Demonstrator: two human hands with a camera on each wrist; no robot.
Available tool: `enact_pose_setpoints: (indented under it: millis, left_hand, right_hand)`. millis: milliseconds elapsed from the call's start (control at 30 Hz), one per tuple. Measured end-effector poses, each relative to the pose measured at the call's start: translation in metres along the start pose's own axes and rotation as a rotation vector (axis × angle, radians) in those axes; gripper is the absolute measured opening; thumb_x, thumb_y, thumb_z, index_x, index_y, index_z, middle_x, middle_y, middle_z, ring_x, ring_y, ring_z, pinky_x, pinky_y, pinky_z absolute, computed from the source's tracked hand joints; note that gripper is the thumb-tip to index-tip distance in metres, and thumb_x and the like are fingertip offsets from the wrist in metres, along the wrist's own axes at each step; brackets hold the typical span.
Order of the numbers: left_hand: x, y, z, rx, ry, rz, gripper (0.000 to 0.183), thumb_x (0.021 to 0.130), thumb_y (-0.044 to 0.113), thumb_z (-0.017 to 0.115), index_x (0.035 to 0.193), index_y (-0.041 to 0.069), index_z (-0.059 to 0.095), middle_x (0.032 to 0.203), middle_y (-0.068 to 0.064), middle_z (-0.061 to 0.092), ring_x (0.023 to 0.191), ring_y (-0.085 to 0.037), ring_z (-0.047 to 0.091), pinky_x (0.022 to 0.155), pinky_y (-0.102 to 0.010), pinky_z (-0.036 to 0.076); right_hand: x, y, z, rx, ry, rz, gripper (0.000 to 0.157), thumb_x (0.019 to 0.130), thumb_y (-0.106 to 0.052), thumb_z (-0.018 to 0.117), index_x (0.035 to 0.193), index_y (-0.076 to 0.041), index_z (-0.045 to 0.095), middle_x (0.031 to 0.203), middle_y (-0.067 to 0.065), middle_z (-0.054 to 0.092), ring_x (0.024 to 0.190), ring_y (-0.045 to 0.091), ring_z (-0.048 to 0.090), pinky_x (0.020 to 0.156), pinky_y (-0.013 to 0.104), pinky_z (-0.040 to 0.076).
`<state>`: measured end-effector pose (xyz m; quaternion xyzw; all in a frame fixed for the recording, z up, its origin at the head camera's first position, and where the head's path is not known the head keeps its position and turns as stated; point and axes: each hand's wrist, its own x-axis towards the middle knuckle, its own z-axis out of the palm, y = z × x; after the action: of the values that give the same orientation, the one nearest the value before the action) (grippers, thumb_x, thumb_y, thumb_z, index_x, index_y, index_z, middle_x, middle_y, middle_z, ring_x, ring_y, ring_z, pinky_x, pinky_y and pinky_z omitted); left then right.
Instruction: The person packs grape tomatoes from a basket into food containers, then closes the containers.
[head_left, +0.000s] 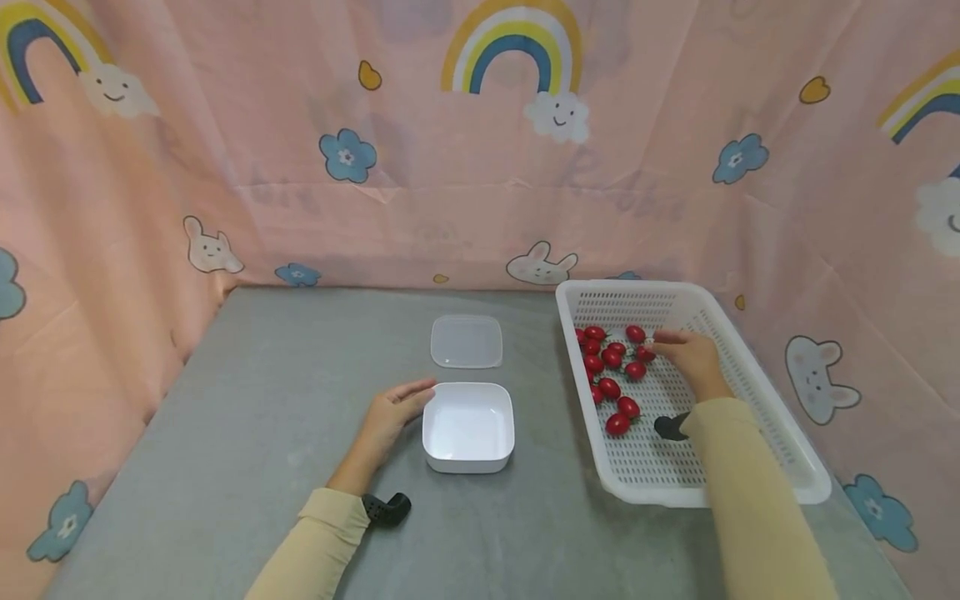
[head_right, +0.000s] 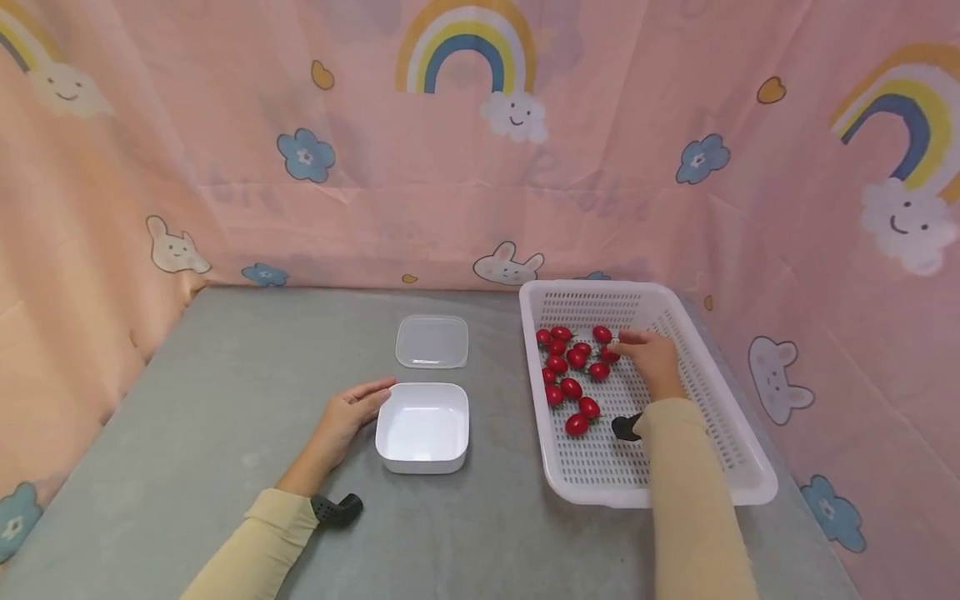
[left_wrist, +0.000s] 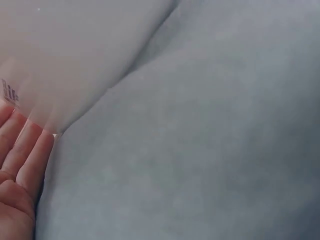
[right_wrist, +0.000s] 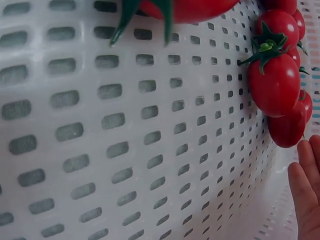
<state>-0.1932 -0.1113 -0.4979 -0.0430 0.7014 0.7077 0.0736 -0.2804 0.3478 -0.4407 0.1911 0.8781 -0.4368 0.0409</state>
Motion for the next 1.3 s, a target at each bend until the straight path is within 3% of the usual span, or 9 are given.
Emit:
enact_pose_setpoints:
  millis: [333,467,733,967,1300]
  left_hand:
    - [0.002,0.000,0.000,-0.007,-0.016,0.005,0.039,0.092,0.021,0.071,0.126,0.003,0.067,0.128,-0.009,0.069,0.105,-0.001,0.065,0.089,-0.017,0.052]
    - [0.002,-0.001,0.000,-0.020,-0.016,0.004,0.037,0.092,0.020,0.071,0.123,0.001,0.069,0.125,-0.008,0.070,0.104,-0.002,0.065,0.088,-0.018,0.052]
    - [0.001,0.000,-0.001,-0.035,-0.004,-0.005,0.033,0.092,0.016,0.070,0.120,-0.001,0.070,0.120,-0.008,0.072,0.100,-0.001,0.067,0.087,-0.018,0.053]
    - [0.001,-0.003,-0.001,-0.020,-0.027,0.003,0.035,0.093,0.018,0.069,0.121,-0.001,0.069,0.122,-0.009,0.072,0.102,-0.002,0.067,0.088,-0.019,0.053]
    - [0.000,-0.003,-0.001,-0.044,-0.022,0.016,0.034,0.093,0.015,0.068,0.121,-0.004,0.068,0.116,-0.005,0.074,0.099,-0.001,0.067,0.087,-0.019,0.054]
  right_hand:
    - [0.000,0.006,-0.003,-0.004,-0.041,0.013,0.075,0.089,-0.046,0.070,0.149,-0.008,0.045,0.155,0.020,0.042,0.146,0.044,0.030,0.117,0.065,0.024]
    - [0.002,0.004,-0.001,-0.016,-0.057,-0.003,0.068,0.093,-0.041,0.066,0.147,-0.005,0.046,0.154,0.022,0.042,0.146,0.045,0.030,0.116,0.065,0.025]
    - [0.002,0.006,0.003,-0.021,-0.046,0.074,0.072,0.090,-0.041,0.070,0.149,-0.010,0.045,0.157,0.016,0.041,0.147,0.043,0.029,0.116,0.067,0.024]
    - [0.005,0.006,0.004,-0.047,-0.079,0.040,0.059,0.095,-0.033,0.065,0.145,-0.005,0.049,0.153,0.023,0.042,0.143,0.045,0.034,0.116,0.062,0.029]
    - [0.010,0.008,0.007,-0.077,-0.136,0.032,0.060,0.096,-0.034,0.065,0.146,-0.005,0.048,0.155,0.024,0.039,0.143,0.046,0.033,0.116,0.062,0.029]
